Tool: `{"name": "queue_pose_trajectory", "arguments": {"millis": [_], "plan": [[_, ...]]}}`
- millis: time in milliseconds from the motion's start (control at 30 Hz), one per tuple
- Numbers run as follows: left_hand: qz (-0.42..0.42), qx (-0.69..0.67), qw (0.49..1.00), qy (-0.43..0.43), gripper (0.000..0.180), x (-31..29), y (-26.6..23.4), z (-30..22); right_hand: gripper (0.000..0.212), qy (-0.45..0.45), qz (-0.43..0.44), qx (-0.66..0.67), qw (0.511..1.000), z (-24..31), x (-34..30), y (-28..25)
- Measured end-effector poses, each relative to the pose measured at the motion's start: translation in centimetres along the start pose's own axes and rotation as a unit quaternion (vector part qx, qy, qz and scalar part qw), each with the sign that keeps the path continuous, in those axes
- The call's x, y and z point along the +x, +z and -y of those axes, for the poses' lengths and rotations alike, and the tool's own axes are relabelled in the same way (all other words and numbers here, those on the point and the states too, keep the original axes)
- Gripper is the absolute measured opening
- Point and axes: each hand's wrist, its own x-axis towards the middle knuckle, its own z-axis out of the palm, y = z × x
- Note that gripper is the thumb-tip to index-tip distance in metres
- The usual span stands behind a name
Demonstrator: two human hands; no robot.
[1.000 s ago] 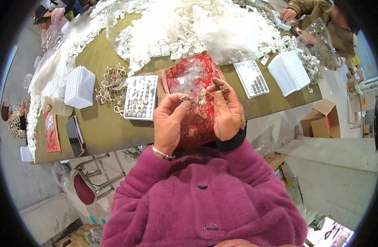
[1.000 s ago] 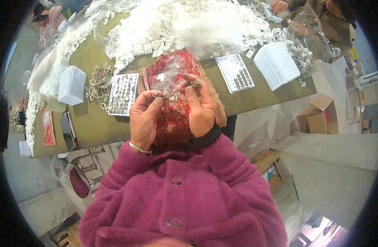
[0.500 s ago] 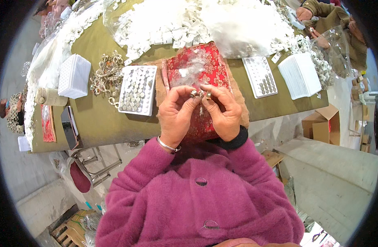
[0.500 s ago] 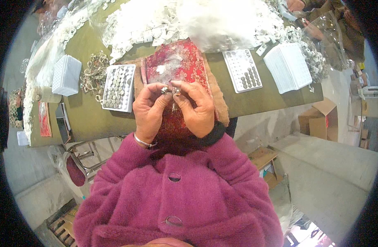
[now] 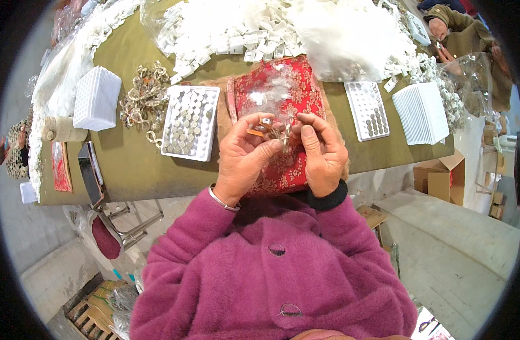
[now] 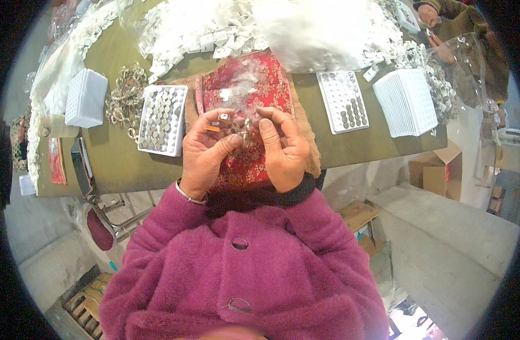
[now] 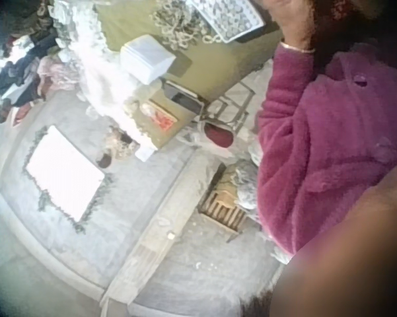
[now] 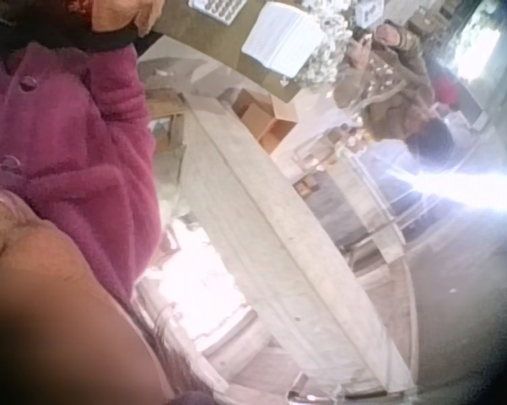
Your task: The person assembles small keychains by hand at a shared work table. They pick small metal parts from a tray, attach them to key rings, and place the finished items into a plastic bag. The person also handles a smartphone and a plastic bag during the process.
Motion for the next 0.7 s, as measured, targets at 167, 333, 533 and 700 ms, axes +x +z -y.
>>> {"name": "queue_pose_trajectory", "arguments": {"millis": [167, 333, 533, 700], "plan": [[-0.025, -0.020, 0.999, 0.023, 0.039, 0.2, -0.3, 0.6, 0.038, -0.116, 0.088, -0.188, 0.971, 0.1, 0.1, -0.5], [-0.066, -0.010, 0.996, 0.053, 0.030, -0.1, 0.9, 0.5, 0.020, -0.020, 0.050, -0.062, 0.997, 0.0, -0.1, -0.9], [-0.065, 0.017, 0.997, 0.036, 0.025, 0.1, 1.1, 0.6, 0.018, 0.112, 0.060, 0.051, 0.991, 1.3, 0.4, -2.3], [-0.001, 0.060, 0.992, 0.108, 0.024, -0.3, 0.7, 0.8, 0.016, 0.006, 0.043, -0.117, 0.992, 0.4, 0.2, -1.3]]}}
